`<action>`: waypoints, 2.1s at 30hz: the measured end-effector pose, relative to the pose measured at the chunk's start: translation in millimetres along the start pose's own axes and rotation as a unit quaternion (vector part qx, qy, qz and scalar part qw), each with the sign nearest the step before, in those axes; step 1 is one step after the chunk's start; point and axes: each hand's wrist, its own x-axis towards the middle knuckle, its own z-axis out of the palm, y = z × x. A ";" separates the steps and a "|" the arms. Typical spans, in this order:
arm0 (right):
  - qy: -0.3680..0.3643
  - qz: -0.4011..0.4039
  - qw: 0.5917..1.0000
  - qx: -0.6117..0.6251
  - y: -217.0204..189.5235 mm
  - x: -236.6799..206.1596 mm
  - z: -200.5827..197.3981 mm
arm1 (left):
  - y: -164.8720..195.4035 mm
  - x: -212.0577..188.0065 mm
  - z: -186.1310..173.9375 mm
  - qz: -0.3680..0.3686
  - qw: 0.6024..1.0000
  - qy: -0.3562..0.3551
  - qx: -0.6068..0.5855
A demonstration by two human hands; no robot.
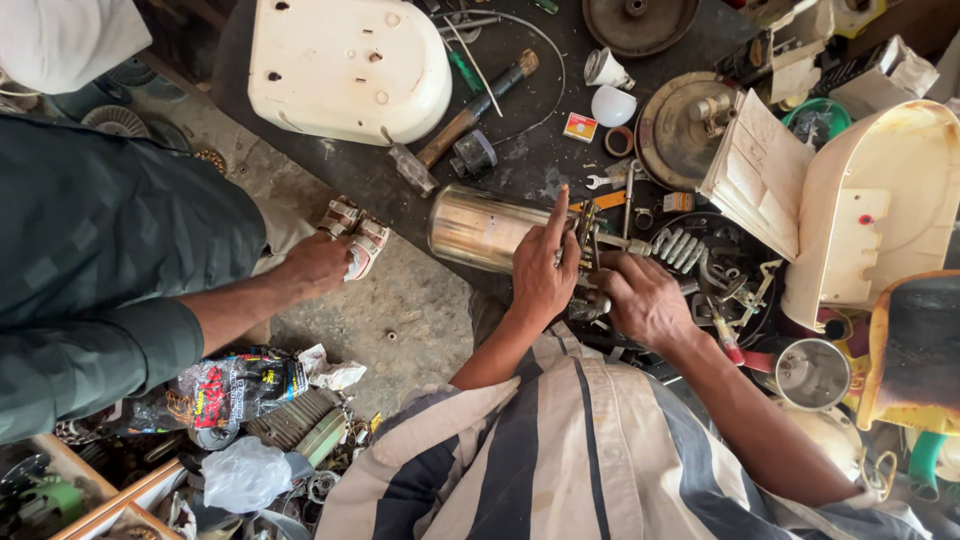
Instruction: The person uses a wrench to tighten bolts on a cylindrical metal component, likely a motor or compressor, held on a cluttered workbench. They adjust the component's position and continue tightening fasteners while another person works nearby.
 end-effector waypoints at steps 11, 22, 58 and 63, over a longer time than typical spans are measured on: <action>0.017 0.107 0.987 0.117 50.8 15.1 22.0 | -0.9 -8.1 2.3 -0.005 1.000 0.005 0.003; 0.047 0.529 0.711 0.461 111.1 32.2 50.1 | -3.7 -4.9 6.7 -0.009 1.000 -0.008 0.019; -0.006 0.109 0.987 0.116 54.9 19.8 10.2 | -7.9 -13.4 15.0 0.006 1.000 0.026 0.001; -0.037 0.497 0.771 0.397 109.4 47.7 49.2 | -14.2 -24.5 13.1 0.034 0.999 0.021 0.002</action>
